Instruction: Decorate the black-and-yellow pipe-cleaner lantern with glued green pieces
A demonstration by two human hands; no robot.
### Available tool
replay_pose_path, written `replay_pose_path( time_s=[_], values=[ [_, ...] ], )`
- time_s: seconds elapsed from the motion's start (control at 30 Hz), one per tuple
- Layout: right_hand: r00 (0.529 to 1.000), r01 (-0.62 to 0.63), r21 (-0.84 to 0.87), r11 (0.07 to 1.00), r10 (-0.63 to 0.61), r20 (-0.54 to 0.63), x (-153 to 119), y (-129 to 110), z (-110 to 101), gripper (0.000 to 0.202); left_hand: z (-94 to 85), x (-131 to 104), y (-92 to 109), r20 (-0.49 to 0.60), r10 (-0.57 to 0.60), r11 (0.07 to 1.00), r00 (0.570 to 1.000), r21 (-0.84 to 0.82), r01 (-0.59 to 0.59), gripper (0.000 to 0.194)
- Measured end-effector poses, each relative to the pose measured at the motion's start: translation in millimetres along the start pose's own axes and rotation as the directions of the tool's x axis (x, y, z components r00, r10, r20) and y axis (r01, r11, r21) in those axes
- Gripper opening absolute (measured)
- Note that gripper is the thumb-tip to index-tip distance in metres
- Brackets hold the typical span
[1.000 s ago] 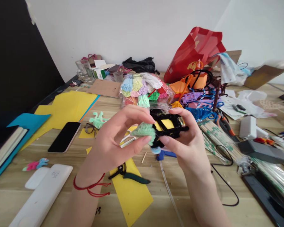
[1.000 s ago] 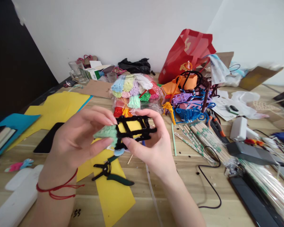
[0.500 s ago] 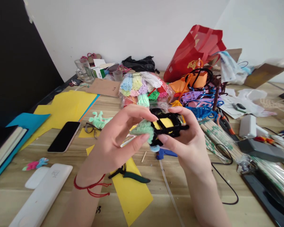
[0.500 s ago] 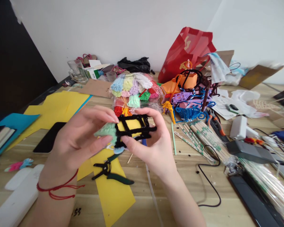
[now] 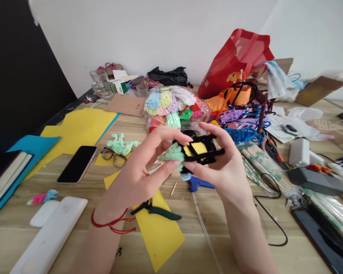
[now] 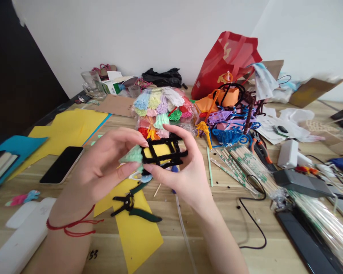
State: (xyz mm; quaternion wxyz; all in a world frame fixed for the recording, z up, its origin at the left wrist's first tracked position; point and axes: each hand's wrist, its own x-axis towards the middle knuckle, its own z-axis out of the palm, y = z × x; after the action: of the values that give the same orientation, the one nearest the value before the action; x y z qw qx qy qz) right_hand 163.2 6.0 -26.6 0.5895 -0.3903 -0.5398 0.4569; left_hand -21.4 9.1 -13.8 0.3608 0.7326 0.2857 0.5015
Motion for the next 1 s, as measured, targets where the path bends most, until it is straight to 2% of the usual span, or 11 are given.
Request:
replay_pose_path(
  time_s=[0.2, 0.4, 0.8, 0.9, 1.0],
  values=[
    [0.998, -0.056, 0.094, 0.994, 0.053, 0.034, 1.7, 1.0, -0.2, 0.062, 1.8, 1.8, 3.3, -0.034, -0.051, 0.993, 0.998, -0.104, 0.047, 0.022],
    [0.998, -0.053, 0.088, 0.995, 0.05, 0.042, 0.3, -2.3, 0.4, 0.061, 4.3, 0.2, 3.5, -0.072, -0.058, 0.996, 0.996, -0.074, 0.053, 0.022],
    [0.996, -0.078, 0.136, 0.988, 0.07, 0.062, 0.5, 1.1, -0.6, 0.051, 0.2, 1.6, -2.3, -0.041, -0.028, 0.987, 0.999, -0.161, 0.021, 0.027],
    [0.993, -0.095, 0.144, 0.985, 0.084, 0.085, 1.7, 0.9, -1.9, 0.053, -0.5, 1.6, -2.3, -0.067, -0.03, 0.986, 0.997, -0.166, 0.019, 0.028],
    [0.981, -0.138, 0.157, 0.978, 0.113, 0.156, 2.0, -0.5, -3.7, 0.052, -2.5, 1.7, -1.5, -0.093, -0.034, 0.985, 0.995, -0.171, 0.018, 0.028]
  ],
)
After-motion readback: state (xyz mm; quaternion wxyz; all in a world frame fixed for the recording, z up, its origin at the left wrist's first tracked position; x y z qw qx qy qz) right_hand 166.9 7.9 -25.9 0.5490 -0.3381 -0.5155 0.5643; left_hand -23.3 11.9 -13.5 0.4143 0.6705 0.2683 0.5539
